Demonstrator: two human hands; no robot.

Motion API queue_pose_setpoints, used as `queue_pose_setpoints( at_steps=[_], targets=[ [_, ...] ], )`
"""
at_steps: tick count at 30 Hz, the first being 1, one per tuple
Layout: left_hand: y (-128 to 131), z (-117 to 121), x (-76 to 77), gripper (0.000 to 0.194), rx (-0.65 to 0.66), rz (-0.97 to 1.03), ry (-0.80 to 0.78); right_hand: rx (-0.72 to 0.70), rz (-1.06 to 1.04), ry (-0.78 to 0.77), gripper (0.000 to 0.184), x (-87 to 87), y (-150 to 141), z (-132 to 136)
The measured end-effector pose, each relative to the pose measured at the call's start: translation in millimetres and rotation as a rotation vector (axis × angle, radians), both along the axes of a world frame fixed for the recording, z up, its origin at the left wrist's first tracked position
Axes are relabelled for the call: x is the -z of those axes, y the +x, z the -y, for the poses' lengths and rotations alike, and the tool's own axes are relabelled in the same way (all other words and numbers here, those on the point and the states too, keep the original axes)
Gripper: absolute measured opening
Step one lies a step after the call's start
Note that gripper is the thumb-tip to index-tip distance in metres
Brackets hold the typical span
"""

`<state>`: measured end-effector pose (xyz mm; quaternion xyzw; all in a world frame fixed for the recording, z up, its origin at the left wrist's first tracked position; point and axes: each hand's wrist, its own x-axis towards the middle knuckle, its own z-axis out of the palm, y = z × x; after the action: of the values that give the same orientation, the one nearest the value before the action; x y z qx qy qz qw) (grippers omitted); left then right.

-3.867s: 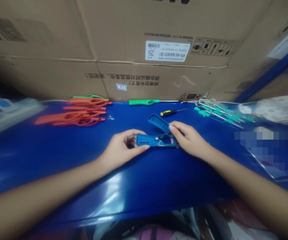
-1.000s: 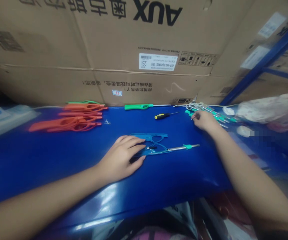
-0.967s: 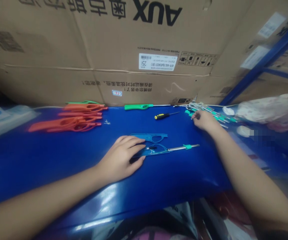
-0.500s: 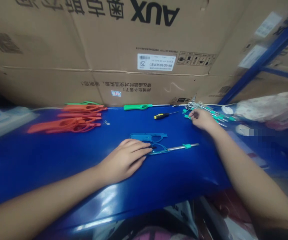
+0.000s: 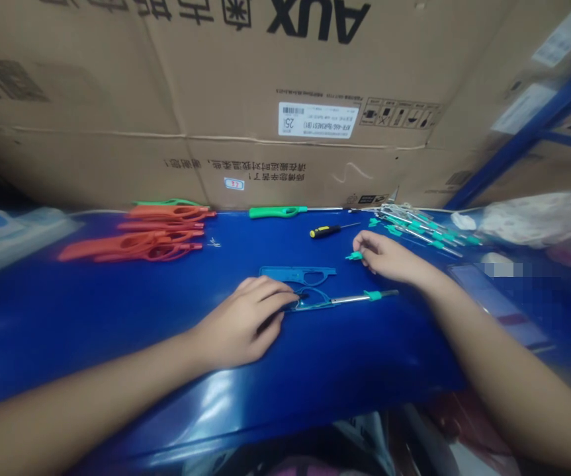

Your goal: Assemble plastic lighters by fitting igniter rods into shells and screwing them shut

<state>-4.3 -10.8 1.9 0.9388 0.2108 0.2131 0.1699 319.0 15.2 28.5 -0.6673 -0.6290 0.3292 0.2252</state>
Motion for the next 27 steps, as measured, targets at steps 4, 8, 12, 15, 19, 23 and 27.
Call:
queue_pose_setpoints(
  at_steps=[4,8,12,15,19,23,27],
  targets=[
    [0,0,-1.6,0.041,-0.024,-0.020,-0.017,0.007,-0.049,-0.051,0.015,2.9,-3,0],
    [1,0,-0.1,0.033,-0.041,-0.036,-0.013,0.023,-0.101,-0.081,0.019,3.0,-6,-2],
    [1,0,2.0,0.031,-0.043,-0.043,-0.014,0.010,-0.116,-0.084,0.016,3.4,-7,-2],
    [0,0,2.1,0.031,-0.047,-0.044,-0.011,-0.023,-0.099,-0.054,0.007,6.6,-5,-2],
    [1,-1,0.6,0.031,-0.049,-0.048,-0.009,-0.071,0.029,0.092,0.010,12.7,-4,-2],
    [2,-1,-0.3,0.031,-0.048,-0.050,-0.019,-0.137,0.205,0.256,0.009,14.1,-6,-2],
    [1,-1,0.1,0.031,-0.049,-0.044,-0.026,-0.130,0.190,0.248,0.007,12.3,-5,-2]
  ],
)
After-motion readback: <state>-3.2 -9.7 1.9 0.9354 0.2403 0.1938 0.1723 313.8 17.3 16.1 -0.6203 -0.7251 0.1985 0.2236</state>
